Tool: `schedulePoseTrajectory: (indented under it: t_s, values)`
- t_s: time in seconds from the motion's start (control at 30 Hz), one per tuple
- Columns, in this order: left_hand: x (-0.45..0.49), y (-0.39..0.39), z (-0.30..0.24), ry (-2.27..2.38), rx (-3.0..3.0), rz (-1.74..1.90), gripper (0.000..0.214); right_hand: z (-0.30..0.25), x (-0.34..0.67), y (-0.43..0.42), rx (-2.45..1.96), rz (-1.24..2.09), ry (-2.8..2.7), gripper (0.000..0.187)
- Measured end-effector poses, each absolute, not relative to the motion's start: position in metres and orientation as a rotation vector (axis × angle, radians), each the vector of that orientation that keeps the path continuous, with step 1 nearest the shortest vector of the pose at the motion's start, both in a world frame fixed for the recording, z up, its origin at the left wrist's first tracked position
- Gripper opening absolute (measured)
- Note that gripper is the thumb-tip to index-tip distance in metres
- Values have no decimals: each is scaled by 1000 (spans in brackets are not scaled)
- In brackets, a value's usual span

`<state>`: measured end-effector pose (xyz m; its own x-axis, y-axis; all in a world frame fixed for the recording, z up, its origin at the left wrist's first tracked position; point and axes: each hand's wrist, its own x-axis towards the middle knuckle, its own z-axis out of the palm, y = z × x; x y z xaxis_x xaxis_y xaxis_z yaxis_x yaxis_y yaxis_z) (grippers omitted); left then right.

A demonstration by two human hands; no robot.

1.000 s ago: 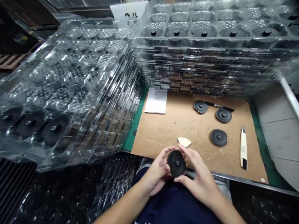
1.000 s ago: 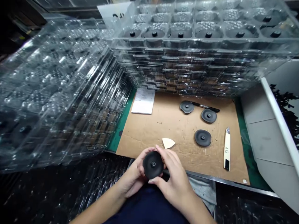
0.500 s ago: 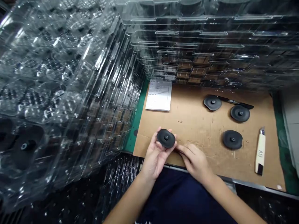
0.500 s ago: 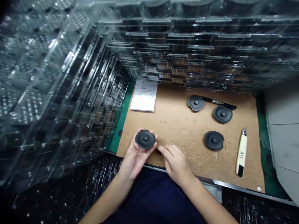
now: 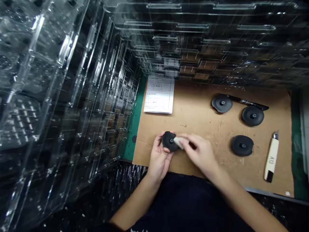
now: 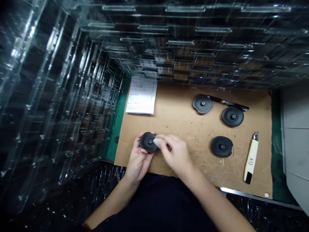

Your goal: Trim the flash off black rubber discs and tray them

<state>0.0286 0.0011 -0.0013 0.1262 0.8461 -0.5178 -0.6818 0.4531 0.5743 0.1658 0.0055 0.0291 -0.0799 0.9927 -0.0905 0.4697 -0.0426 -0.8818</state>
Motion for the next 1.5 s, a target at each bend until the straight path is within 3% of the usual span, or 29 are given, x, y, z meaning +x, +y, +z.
schedulePoseTrajectory:
  t_s: [0.8, 0.97, 1.1, 1.27, 1.5]
  values:
    - [25, 2, 3, 893, 306, 1026, 55, 22, 170, 8, -1583, 895, -1550, 20]
    - [23, -8, 24, 864, 336, 889, 59, 54, 168, -9, -1539, 775, -1545, 26]
    - [23, -22, 45, 885, 337, 835, 59, 86, 156, -35, -1357, 893, -1691, 21]
    - [25, -36, 66, 844, 410, 856, 52, 103, 156, -47, -1323, 578, -1704, 23]
    - [27, -44, 87, 801, 442, 843, 58, 118, 154, -65, -1281, 549, -1682, 22]
